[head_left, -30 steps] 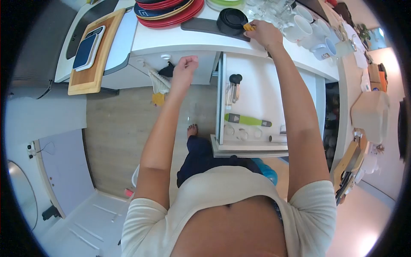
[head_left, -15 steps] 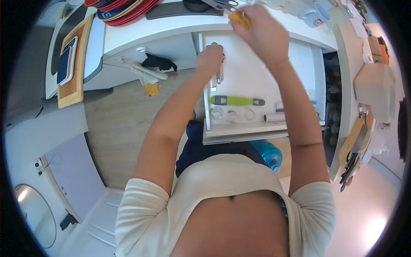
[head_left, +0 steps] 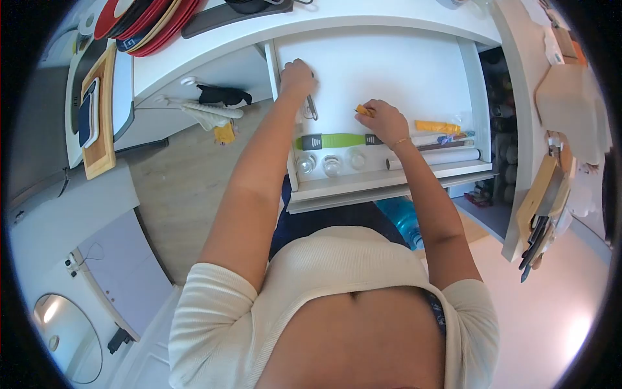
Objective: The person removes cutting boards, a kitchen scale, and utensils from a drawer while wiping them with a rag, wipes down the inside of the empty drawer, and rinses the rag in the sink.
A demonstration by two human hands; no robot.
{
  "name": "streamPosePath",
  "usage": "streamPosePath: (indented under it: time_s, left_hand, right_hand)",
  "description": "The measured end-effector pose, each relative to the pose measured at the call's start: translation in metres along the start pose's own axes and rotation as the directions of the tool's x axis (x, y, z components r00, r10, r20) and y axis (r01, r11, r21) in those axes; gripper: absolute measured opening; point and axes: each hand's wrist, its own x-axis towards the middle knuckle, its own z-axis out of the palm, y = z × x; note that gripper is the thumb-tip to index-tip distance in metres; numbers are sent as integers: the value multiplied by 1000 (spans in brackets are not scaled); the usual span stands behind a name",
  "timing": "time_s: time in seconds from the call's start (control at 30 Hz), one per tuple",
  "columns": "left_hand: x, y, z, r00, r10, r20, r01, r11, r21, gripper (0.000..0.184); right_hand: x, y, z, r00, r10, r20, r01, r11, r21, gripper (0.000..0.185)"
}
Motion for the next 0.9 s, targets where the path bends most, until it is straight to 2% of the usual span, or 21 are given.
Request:
streamPosePath:
  time_s: [0.1, 0.13, 0.2, 0.23, 0.3, 0.33, 0.4, 0.43, 0.5, 0.53, 0.57, 0.6, 0.63, 0.67, 0.7, 0.73, 0.77, 0.8, 0.87, 0.9]
  left_hand:
    - [-3, -5, 5, 997, 59, -44, -62, 996, -70, 53]
    - [-5, -5, 4, 997, 60, -44, -63, 996, -66, 53]
    - [-8, -5, 1, 997, 70, -9, -70, 975, -211, 51]
    - [-9, -5, -2, 997, 73, -10, -73, 975, -208, 51]
    - [-10, -8, -5, 992, 94, 88, -42, 881, -472, 44]
    - [-8, -10, -4, 992, 96, 85, -45, 881, -470, 44]
    - [-8, -8, -13, 985, 172, -26, -137, 674, -726, 34]
    - [-11, -6, -21, 985, 172, -33, -142, 674, -725, 34]
    - [-24, -2, -45, 987, 123, -107, -143, 338, -930, 25]
    - [-31, -4, -53, 986, 119, -113, -147, 337, -930, 25]
    - [-39, -8, -63, 993, 74, -92, -96, 53, -994, 25]
    - [-46, -13, -69, 997, 38, -59, -49, -236, -970, 25]
    - [-56, -18, -74, 999, -1, -41, -38, -384, -923, 16]
    - [-62, -24, -76, 999, -5, -47, -45, -381, -923, 16]
    - [-66, -34, -73, 1000, 3, 23, 21, -567, -823, 13]
    - [-69, -44, -71, 996, 24, 88, 78, -727, -682, 10]
    - [-71, -52, -67, 992, -21, 122, 74, -690, -720, 9]
    - [-75, -54, -69, 993, -34, 117, 61, -689, -722, 9]
    - [-89, -57, -68, 997, -64, 54, 11, -542, -840, 13]
    - [-94, -60, -69, 996, -79, 29, -13, -489, -872, 15]
  right_hand:
    - [-4, 7, 1, 999, 38, 2, -38, 998, 57, 37]
    - [-5, 8, 3, 1000, 15, 2, -16, 996, 93, 38]
    - [-4, 9, 4, 1000, -8, -4, 8, 991, 132, 39]
    - [-3, 8, 5, 999, -47, -23, 50, 986, 156, 38]
    - [0, 3, 8, 996, -82, -46, 89, 979, 182, 37]
    - [5, 0, 8, 993, -105, -51, 113, 974, 196, 38]
    - [13, -9, 8, 989, -132, -61, 142, 968, 208, 39]
    - [18, -14, 8, 993, -113, -30, 117, 962, 245, 38]
    - [26, -25, 9, 995, -105, 1, 100, 956, 277, 37]
    - [31, -30, 11, 990, -137, -33, 141, 979, 146, 33]
    - [35, -35, 15, 983, -172, -63, 173, 985, 14, 30]
    - [40, -38, 21, 982, -176, -64, 178, 984, 14, 30]
    - [45, -43, 28, 962, -256, -91, 243, 961, -129, 26]
    - [49, -46, 34, 935, -338, -106, 300, 915, -271, 23]
    - [51, -49, 37, 932, -348, -107, 310, 912, -269, 23]
    - [54, -50, 39, 916, -390, -97, 336, 875, -348, 21]
    - [56, -52, 41, 898, -432, -81, 361, 831, -424, 20]
    - [59, -52, 45, 893, -443, -77, 374, 826, -421, 20]
    - [64, -47, 51, 863, -502, -61, 395, 745, -537, 18]
    - [64, -48, 51, 875, -480, -71, 374, 761, -530, 16]
